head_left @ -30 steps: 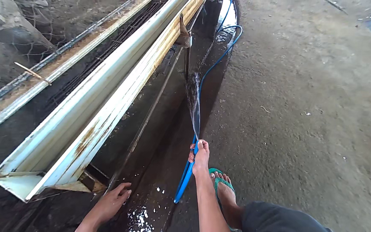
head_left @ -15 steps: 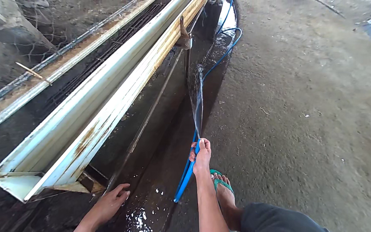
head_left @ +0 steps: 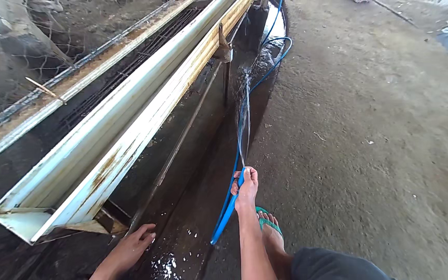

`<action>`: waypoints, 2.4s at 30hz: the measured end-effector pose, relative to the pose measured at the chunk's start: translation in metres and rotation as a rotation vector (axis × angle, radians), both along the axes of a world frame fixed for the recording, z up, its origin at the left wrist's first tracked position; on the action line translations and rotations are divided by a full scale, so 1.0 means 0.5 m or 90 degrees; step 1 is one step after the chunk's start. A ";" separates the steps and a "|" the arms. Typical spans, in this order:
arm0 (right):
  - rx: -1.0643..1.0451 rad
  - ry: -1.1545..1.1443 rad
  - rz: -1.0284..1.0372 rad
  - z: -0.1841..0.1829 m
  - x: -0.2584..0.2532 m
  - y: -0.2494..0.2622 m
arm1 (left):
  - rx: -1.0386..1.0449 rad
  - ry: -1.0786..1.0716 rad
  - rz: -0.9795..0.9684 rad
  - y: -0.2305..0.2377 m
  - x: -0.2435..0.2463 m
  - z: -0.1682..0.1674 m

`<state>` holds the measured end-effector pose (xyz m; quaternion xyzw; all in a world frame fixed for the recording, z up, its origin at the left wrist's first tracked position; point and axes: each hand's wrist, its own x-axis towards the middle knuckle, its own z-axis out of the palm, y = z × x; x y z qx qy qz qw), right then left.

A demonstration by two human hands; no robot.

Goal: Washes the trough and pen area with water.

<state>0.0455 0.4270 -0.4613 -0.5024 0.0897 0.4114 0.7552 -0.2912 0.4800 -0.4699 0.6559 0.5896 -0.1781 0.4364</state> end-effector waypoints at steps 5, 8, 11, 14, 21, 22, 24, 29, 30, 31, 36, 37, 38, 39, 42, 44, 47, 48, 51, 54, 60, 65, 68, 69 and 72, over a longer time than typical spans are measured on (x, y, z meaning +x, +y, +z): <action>0.007 0.004 -0.015 0.001 0.004 0.000 | 0.001 0.007 0.000 0.001 0.003 -0.001; 0.001 0.014 -0.018 0.000 0.005 0.001 | -0.003 0.006 0.001 0.002 0.002 -0.003; -0.011 0.027 -0.011 -0.002 0.003 0.001 | -0.007 0.010 0.007 0.003 0.003 -0.003; -0.023 0.032 -0.004 -0.005 0.001 0.001 | -0.007 0.015 0.001 0.002 0.005 -0.002; -0.037 0.045 -0.004 -0.008 0.001 0.001 | -0.007 0.012 0.004 0.001 0.006 -0.002; -0.036 0.045 -0.004 -0.008 0.000 0.001 | -0.006 0.011 0.005 0.000 0.006 -0.002; -0.036 0.044 -0.002 -0.007 0.000 0.001 | -0.007 0.010 0.006 -0.002 0.006 0.001; -0.018 0.022 -0.002 -0.001 -0.004 0.002 | -0.003 0.015 -0.001 -0.004 0.004 0.007; -0.013 0.020 -0.003 0.000 -0.005 0.002 | -0.002 0.015 -0.002 -0.004 0.003 0.007; -0.009 0.018 -0.002 0.000 -0.006 0.002 | -0.002 0.016 -0.002 -0.005 0.002 0.006; -0.009 0.025 0.018 -0.004 -0.012 0.004 | -0.006 0.016 0.010 -0.006 -0.002 0.006; -0.017 0.034 0.025 -0.006 -0.014 0.005 | -0.008 0.015 0.012 -0.006 -0.003 0.008; -0.028 0.047 0.033 -0.011 -0.017 0.007 | -0.008 0.018 0.014 -0.007 -0.002 0.010; -0.039 0.060 0.042 -0.017 -0.022 0.010 | -0.008 0.021 0.017 -0.007 -0.001 0.011; -0.086 0.104 0.080 -0.042 -0.043 0.012 | -0.007 0.020 0.016 -0.008 0.001 0.014; -0.113 0.133 0.103 -0.056 -0.059 0.013 | -0.006 0.022 0.013 -0.008 0.001 0.017; -0.142 0.166 0.118 -0.078 -0.076 0.012 | -0.010 0.025 0.015 -0.009 0.001 0.021; -0.147 0.170 0.121 -0.084 -0.079 0.011 | -0.012 0.026 0.017 -0.009 0.000 0.021; -0.149 0.160 0.112 -0.093 -0.082 0.010 | -0.013 0.025 0.026 -0.010 -0.001 0.022; -0.142 0.134 0.092 -0.082 -0.074 0.013 | -0.012 0.024 0.025 -0.012 -0.006 0.021; -0.113 0.099 0.071 -0.059 -0.059 0.017 | -0.005 0.018 0.023 -0.012 -0.009 0.022; -0.088 0.094 0.054 -0.051 -0.054 0.017 | 0.000 0.016 0.018 -0.011 -0.011 0.020; -0.082 0.094 0.049 -0.046 -0.052 0.019 | -0.001 0.017 0.020 -0.011 -0.010 0.020; -0.083 0.095 0.050 -0.047 -0.053 0.019 | 0.000 0.017 0.019 -0.011 -0.009 0.022; -0.088 0.101 0.059 -0.054 -0.056 0.016 | -0.001 0.018 0.021 -0.011 -0.008 0.022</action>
